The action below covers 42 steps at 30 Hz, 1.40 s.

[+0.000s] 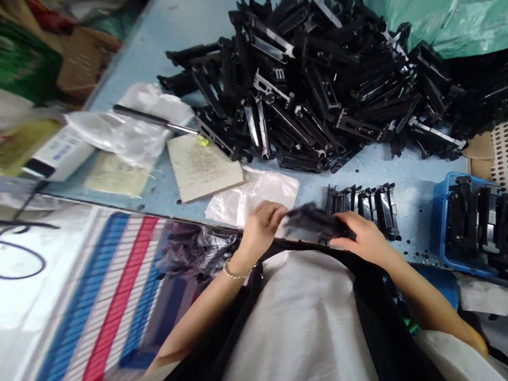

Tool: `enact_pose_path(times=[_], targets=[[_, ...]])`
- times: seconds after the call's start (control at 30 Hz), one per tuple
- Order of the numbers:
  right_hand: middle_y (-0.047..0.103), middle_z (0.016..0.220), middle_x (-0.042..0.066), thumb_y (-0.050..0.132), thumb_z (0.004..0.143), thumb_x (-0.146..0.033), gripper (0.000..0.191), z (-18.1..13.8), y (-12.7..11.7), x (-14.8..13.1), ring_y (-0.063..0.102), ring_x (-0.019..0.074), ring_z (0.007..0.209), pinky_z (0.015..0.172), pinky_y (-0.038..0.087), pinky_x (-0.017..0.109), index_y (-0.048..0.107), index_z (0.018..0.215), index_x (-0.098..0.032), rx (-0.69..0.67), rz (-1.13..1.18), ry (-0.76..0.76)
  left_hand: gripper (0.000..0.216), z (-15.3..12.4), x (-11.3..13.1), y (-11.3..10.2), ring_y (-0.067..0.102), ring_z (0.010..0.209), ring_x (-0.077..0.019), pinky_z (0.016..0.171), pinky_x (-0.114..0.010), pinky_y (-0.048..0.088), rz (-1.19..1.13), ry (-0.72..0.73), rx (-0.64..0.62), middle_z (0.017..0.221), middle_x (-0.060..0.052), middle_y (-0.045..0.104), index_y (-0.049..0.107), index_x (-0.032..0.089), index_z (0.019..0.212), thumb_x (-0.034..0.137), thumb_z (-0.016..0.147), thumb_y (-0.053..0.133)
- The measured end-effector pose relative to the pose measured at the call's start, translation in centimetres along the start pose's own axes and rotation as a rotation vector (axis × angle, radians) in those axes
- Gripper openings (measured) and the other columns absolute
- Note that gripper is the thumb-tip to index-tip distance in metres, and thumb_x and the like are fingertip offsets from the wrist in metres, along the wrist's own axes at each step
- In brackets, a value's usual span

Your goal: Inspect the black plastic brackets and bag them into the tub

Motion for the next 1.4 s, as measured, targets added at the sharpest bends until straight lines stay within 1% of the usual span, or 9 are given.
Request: enact_pose_path(times=[0.07,0.13,0.47,0.6,0.77,0.9,1.07,1.2,1.4], targets=[[0.074,0.113,0.008,0.082,0.081,-0.047,0.053,0.4,0.8,1.2,0.073,0.0254,0.099,0.088,0.061,0.043,0.066,0.125,-0.023,0.081,0.361,0.166,0.022,0.7,-1.1,-1.3,0.065,0.101,-0.0309,0.093,-0.045,0.053,0.284,0.127,0.171,0.098,-0.012,0.069,0.069,0.019,0.087,0.041,0.086,0.069],[0.075,0.107,0.006,0.085,0.075,-0.049,0.052,1.1,2.3,1.6,0.074,0.0243,0.098,0.089,0.06,0.042,0.068,0.117,-0.022,0.147,0.705,0.277,0.016,1.7,-2.3,-1.6,0.064,0.099,-0.0292,0.093,-0.044,0.051,0.395,0.15,0.121,0.094,-0.011,0.067,0.065,0.019,0.081,0.032,0.088,0.061],[0.078,0.094,0.005,0.088,0.071,-0.055,0.044,7.3,8.6,-1.8,0.075,0.0232,0.096,0.092,0.059,0.038,0.073,0.091,-0.019,0.108,1.366,0.348,0.023,3.5,-4.7,-3.3,0.049,0.054,-0.0117,0.053,-0.024,0.037,-0.029,-0.089,-0.02,0.058,0.003,0.056,0.064,0.017,0.073,0.038,0.083,0.064],[0.077,0.088,0.003,0.087,0.07,-0.056,0.043,9.9,11.1,-1.3,0.074,0.0225,0.095,0.092,0.059,0.038,0.073,0.087,-0.02,0.102,1.396,0.387,0.01,3.2,-4.1,-3.9,0.059,0.062,-0.0143,0.058,-0.025,0.047,-0.013,0.013,0.003,0.067,0.0,0.063,0.064,0.018,0.083,0.027,0.084,0.064],[0.075,0.085,0.001,0.083,0.076,-0.049,0.033,9.0,11.1,0.0,0.072,0.0185,0.091,0.087,0.059,0.033,0.071,0.089,-0.021,0.174,1.348,0.435,0.032,2.0,-1.4,-4.9,0.067,0.113,-0.025,0.103,-0.045,0.055,0.48,0.484,-0.049,0.116,-0.013,0.071,0.072,0.017,0.101,0.005,0.089,0.045],[0.076,0.092,0.007,0.074,0.084,-0.052,0.04,4.1,10.8,-0.8,0.07,0.0173,0.074,0.063,0.057,0.028,0.07,0.102,-0.016,-0.078,1.532,0.551,0.049,2.6,-1.4,-5.2,0.062,0.128,-0.0248,0.108,-0.042,0.055,0.521,0.518,-0.053,0.138,-0.015,0.063,0.063,0.016,0.132,0.002,0.088,0.045],[0.075,0.09,0.013,0.063,0.094,-0.049,0.042,0.8,13.1,-1.7,0.059,0.011,0.057,0.044,0.042,0.019,0.066,0.105,-0.009,-0.434,1.674,0.766,0.058,2.7,-2.1,-5.4,0.056,0.137,-0.0246,0.114,-0.042,0.052,0.405,0.533,-0.041,0.145,-0.015,0.058,0.055,0.017,0.142,0.001,0.088,0.044],[0.069,0.076,0.007,0.066,0.091,-0.054,0.043,3.3,14.2,-0.9,0.049,0.0084,0.052,0.04,0.036,0.017,0.065,0.098,-0.011,-0.377,1.603,0.794,0.06,-0.1,-1.2,-4.7,0.05,0.144,-0.0239,0.122,-0.04,0.044,0.427,0.634,-0.065,0.15,-0.017,0.052,0.041,0.016,0.154,0.002,0.096,0.039],[0.065,0.082,0.0,0.081,0.081,-0.039,0.026,5.2,12.5,-1.9,0.059,0.0131,0.075,0.065,0.05,0.022,0.067,0.092,-0.019,-0.071,1.035,0.49,0.073,-5.3,2.0,-1.3,0.047,0.146,-0.0248,0.119,-0.042,0.049,0.349,0.761,-0.304,0.155,-0.018,0.046,0.021,0.021,0.164,0.003,0.096,0.043]])
Point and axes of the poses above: each hand's wrist, its own z-axis towards the middle knuckle, its own y-axis out of the palm, x = y × z, the point moved 5 cm from there along z, towards the middle knuckle
